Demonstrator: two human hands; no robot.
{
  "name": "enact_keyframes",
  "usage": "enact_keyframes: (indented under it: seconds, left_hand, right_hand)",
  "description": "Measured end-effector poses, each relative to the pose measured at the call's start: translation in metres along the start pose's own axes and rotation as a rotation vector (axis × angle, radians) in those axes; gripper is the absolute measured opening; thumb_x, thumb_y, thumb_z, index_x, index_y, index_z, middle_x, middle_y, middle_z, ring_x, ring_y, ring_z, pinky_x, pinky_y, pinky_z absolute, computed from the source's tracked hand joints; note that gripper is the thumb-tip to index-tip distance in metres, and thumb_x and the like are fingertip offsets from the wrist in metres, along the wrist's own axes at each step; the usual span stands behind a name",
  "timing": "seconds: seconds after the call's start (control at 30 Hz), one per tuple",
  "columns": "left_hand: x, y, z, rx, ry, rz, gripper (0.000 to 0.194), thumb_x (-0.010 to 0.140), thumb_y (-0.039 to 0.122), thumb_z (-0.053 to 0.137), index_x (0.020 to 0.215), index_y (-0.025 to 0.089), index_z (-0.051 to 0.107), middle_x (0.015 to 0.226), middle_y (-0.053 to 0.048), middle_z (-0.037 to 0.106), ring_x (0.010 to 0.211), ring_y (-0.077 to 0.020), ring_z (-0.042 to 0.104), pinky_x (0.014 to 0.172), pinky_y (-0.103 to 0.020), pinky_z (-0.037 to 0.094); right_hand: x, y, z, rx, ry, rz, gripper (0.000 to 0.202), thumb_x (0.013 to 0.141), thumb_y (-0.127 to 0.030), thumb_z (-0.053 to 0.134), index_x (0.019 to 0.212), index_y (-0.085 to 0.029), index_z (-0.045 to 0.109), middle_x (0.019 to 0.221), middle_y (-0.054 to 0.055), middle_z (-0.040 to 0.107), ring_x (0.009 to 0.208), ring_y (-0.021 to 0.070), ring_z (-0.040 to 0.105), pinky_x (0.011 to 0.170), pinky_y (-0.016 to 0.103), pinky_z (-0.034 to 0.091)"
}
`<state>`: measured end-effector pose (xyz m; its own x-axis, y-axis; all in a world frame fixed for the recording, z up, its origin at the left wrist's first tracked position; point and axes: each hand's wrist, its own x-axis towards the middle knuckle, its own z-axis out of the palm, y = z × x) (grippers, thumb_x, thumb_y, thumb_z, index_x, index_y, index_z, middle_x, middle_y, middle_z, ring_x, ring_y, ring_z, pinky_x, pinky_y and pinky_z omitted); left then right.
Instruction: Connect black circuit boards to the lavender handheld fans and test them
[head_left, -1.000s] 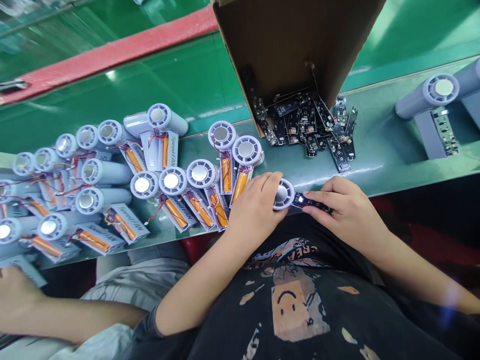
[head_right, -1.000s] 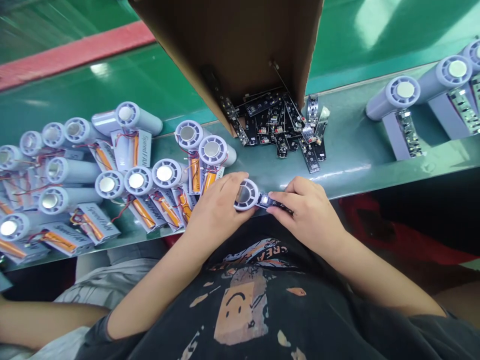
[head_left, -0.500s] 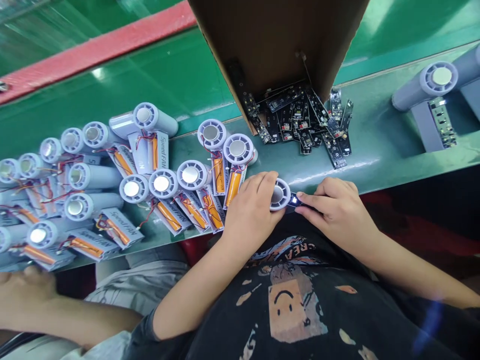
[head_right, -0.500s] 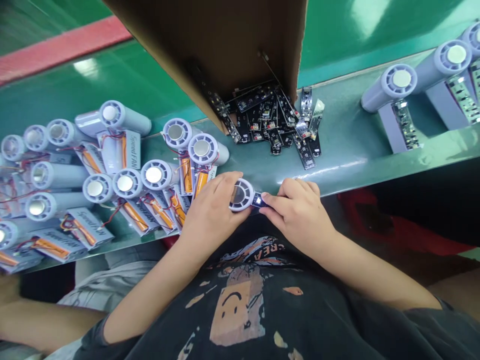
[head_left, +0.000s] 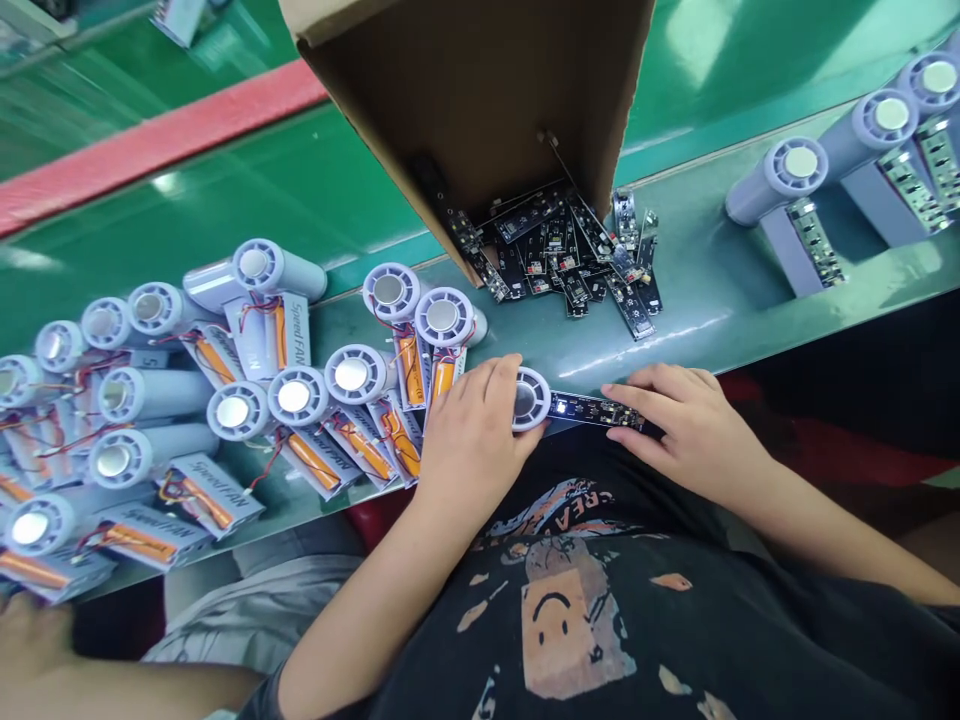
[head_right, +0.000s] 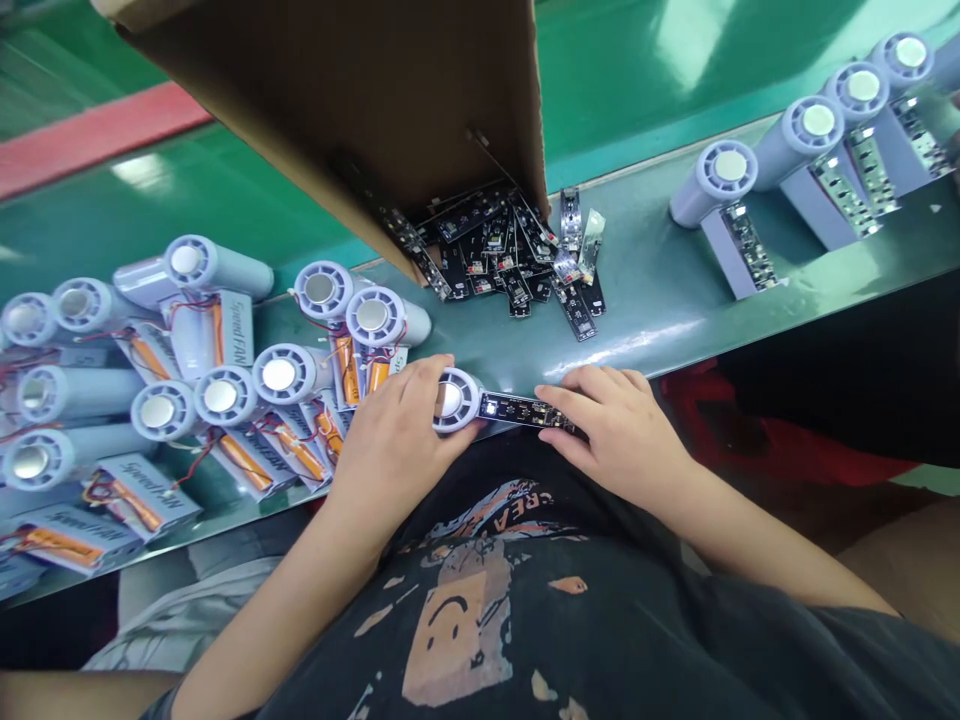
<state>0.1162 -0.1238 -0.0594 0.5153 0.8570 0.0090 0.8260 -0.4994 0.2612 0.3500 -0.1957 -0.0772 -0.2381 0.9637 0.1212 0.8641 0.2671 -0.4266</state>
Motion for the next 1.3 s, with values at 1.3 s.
enact_keyframes:
  seconds: [1.3]
  left_hand:
    - [-0.041,-0.048,-0.028,0.159,0.247,0.013,0.018,0.095,0.026,0.055,0.113,0.022,0.060,0.102,-0.008,0.070,0.096,-0.0264,0.067,0.084,-0.041,0.054]
  right_hand:
    - [-0.011,0.109,-0.034,-0.540,0.338,0.486,0.041,0.092,-0.051,0.055,0.086,-0.013,0.068,0.075,0.013,0.058,0.069,0.0204,0.051,0.061,0.038,0.033]
